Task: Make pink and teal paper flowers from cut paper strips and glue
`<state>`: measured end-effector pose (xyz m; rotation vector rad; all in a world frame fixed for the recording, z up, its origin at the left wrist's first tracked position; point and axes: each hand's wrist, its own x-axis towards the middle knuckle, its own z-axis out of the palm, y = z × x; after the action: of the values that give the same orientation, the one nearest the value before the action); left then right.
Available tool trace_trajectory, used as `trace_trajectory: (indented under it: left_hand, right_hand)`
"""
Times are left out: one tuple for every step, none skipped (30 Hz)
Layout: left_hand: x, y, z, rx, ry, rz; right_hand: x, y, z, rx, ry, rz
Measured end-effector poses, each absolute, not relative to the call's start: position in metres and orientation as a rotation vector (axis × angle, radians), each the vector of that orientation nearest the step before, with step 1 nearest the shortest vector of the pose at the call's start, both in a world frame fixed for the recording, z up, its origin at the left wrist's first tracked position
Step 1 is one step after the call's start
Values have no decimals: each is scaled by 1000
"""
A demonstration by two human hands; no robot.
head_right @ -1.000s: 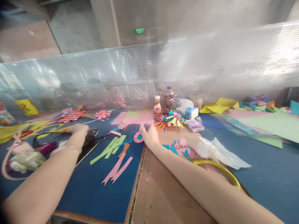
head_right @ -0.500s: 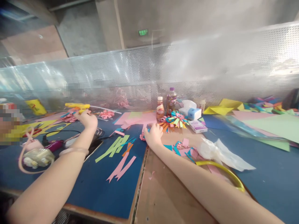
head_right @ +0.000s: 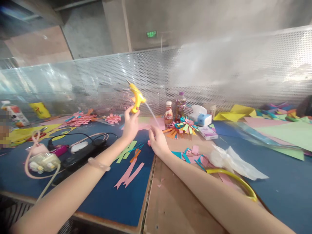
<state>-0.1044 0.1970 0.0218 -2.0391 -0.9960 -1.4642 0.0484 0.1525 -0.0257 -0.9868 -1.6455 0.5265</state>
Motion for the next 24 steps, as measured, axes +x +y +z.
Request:
trace_trajectory:
  left_hand:
    - [-95, 193, 19, -2069, -977, -1476]
    - [-85, 188, 16, -2083, -955, -1508]
    - [-77, 183, 14, -2106, -941, -1541]
    - [-69, 176, 13, -2130, -922, -1578]
    - [-62, 170, 12, -2155, -904, -1610]
    - [-56, 164, 11, -2179, -890, -1643]
    - [-52, 158, 10, -2206, -880, -1672]
    - [-48, 154, 9, -2234, -874, -1698]
    - [-45, 150, 8, -2259, -876, -1723]
    - [-43, 147, 8, -2280, -888, -1748]
    - [-42, 145, 7, -2293, -912, -1777]
    - [-41, 144, 6, -2300, -950, -1807]
    - [-41, 144, 6, -2304, -1004, -1838]
    - [-41, 145, 5, -2303, -1073, -1871]
    - [-41, 147, 4, -2299, -1155, -1903]
    - [-42, 149, 3, -2291, -1245, -1932]
    - [-42, 152, 2, -2286, -1340, -1961]
    - [-43, 154, 1, -2281, -1431, -1996]
    - [-44, 157, 0, -2278, -1517, -2035]
    - [-45, 159, -1, -2284, -1590, -2068]
    - [-45, 160, -2, -2297, -1645, -2096]
    - [-45, 160, -3, -2316, -1674, -2113]
    - [-44, 159, -3, -2343, -1678, -2115]
    - [-43, 157, -4, -2376, -1662, -2104]
  right_hand:
    - [49, 155, -27, -979, -1596, 608]
    - [50, 157, -28, -963, -1545, 674]
    - [52, 159, -30, -943, -1497, 722]
    - [53, 161, -30, -921, -1454, 753]
    - [54, 162, -31, -899, -1417, 773]
    - [55, 162, -30, -874, -1390, 785]
    - [56, 162, -29, -844, -1373, 789]
    - [56, 160, -27, -802, -1366, 785]
    - [57, 158, -24, -752, -1367, 776]
    - [56, 157, -22, -700, -1373, 769]
    - [56, 155, -19, -650, -1379, 774]
    - [55, 154, -17, -607, -1374, 802]
    - [54, 153, -15, -571, -1357, 858]
    - [54, 154, -15, -544, -1326, 936]
    - [53, 155, -15, -520, -1283, 1025]
    - [53, 157, -15, -500, -1233, 1110]
    - [54, 160, -16, -485, -1180, 1187]
    - [54, 162, -17, -475, -1133, 1260]
    - [55, 165, -17, -469, -1090, 1334]
    - [56, 167, -18, -470, -1046, 1412]
    - [58, 169, -18, -477, -1001, 1490]
    - [59, 170, -18, -484, -956, 1562]
    - [60, 171, -17, -486, -914, 1618]
    - [62, 172, -17, -484, -875, 1655]
